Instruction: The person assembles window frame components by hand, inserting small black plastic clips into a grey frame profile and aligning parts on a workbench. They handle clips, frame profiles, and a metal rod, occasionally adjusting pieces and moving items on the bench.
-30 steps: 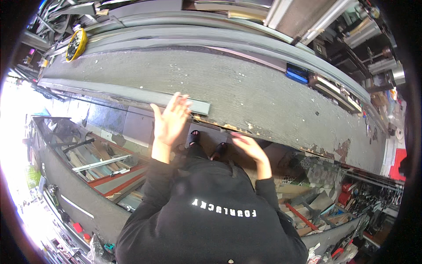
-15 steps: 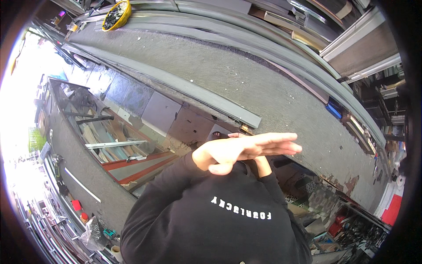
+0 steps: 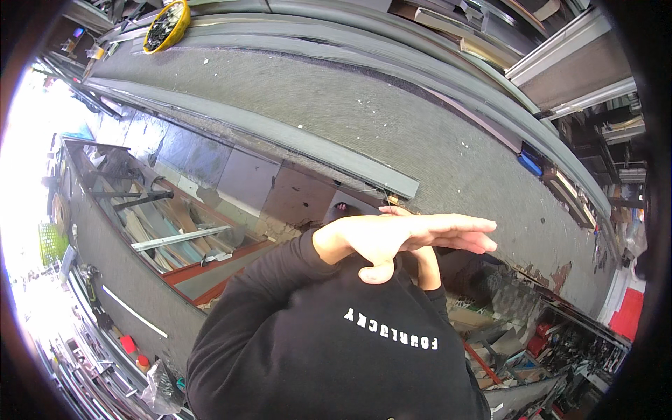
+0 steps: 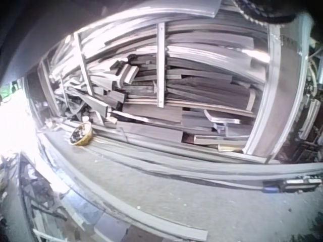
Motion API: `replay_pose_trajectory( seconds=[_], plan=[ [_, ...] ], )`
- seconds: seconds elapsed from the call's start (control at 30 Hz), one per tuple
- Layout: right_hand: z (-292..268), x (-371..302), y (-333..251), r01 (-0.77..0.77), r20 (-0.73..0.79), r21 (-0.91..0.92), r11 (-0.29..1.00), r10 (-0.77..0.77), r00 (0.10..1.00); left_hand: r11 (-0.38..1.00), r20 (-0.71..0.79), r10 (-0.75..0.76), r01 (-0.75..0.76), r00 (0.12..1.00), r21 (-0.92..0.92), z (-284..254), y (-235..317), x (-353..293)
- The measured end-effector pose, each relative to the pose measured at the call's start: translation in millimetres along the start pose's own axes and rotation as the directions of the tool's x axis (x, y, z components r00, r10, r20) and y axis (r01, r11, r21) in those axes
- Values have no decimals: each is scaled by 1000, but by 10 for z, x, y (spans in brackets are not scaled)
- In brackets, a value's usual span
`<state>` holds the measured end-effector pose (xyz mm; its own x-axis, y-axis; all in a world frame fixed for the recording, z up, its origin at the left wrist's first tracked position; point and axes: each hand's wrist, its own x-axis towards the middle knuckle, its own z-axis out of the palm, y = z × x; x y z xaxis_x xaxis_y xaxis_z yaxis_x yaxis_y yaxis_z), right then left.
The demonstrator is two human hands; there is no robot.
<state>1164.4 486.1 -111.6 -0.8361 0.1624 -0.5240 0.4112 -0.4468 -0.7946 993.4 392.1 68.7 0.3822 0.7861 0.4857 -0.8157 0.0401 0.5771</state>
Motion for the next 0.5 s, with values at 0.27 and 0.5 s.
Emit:
replay_pose_trajectory(
  seconds=[0.27, 0.5],
  plan=[
    [119, -97, -191, 59, -108, -72, 996, -66, 992, 918, 16, -45, 35, 999, 396, 480, 453, 500],
    [229, -149, -375, 198, -161, -188, 962, -229, 960, 319, 393, 516, -596, 761, 736, 1162, 457, 919]
  ],
)
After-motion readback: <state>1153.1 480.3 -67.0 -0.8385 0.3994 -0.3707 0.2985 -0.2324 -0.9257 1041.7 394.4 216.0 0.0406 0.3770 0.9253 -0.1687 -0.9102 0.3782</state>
